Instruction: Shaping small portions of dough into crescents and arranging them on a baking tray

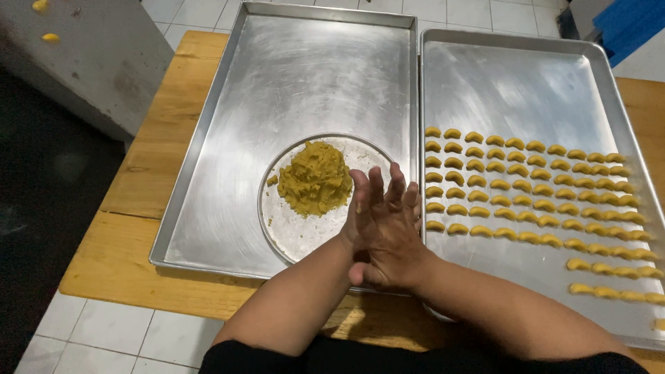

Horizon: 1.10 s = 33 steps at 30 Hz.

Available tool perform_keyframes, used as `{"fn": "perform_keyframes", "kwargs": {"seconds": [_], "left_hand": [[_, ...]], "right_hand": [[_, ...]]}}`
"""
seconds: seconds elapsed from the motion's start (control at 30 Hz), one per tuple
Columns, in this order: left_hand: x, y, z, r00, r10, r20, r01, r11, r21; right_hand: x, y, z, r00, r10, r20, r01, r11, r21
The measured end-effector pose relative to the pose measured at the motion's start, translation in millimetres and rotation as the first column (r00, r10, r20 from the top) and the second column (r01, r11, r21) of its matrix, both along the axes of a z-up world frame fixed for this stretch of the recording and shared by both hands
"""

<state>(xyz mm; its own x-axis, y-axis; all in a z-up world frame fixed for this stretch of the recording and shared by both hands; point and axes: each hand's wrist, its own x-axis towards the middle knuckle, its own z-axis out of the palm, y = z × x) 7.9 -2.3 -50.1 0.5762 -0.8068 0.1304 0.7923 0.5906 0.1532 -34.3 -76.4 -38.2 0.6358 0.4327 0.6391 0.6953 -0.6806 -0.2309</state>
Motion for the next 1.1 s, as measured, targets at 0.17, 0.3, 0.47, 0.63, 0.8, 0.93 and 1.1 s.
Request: {"fn": "perform_keyframes", "kwargs": {"seconds": [0.17,0.3,0.47,0.63,0.8,0.93,1.1], "left_hand": [[-8.6,10.5,50.5,0.998,0.054,0.019,-0.055,0.998,0.028],[-20.6,12.2,66.5,0.986,0.070,0.151,-0.104,0.968,0.229],[-27.6,-13.4,45.1,0.406,0.745,0.529,-0.620,0.650,-0.440],[-7.8,3.9,42.6,0.992,0.106,-0.063,-0.109,0.992,-0.058],[-30.9,13.1,79.0,0.999,0.033,0.043,-0.034,0.999,0.030],[-15.7,-5.0,34.9,0.998,0.056,0.023,-0.056,0.998,-0.030],[3.1,-18.0,-21.4,0.992,0.118,-0.040,-0.124,0.970,-0.209]], "right_hand": [[21.6,-54.4,-19.0,0.930,-0.275,-0.245,0.274,0.961,-0.038],[37.6,-51.8,10.0,0.878,-0.366,-0.307,0.394,0.919,0.029],[17.2,-38.9,-8.1,0.946,-0.275,-0.169,0.283,0.959,0.024],[15.7,-39.0,-22.6,0.991,-0.136,0.016,0.136,0.991,-0.009],[30.2,-48.5,21.5,0.918,-0.320,-0.235,0.345,0.936,0.072],[5.7,-14.3,5.4,0.945,-0.312,-0.098,0.314,0.949,0.001],[-4.7,-29.9,-22.4,0.974,-0.215,-0.071,0.210,0.975,-0.077]]}}
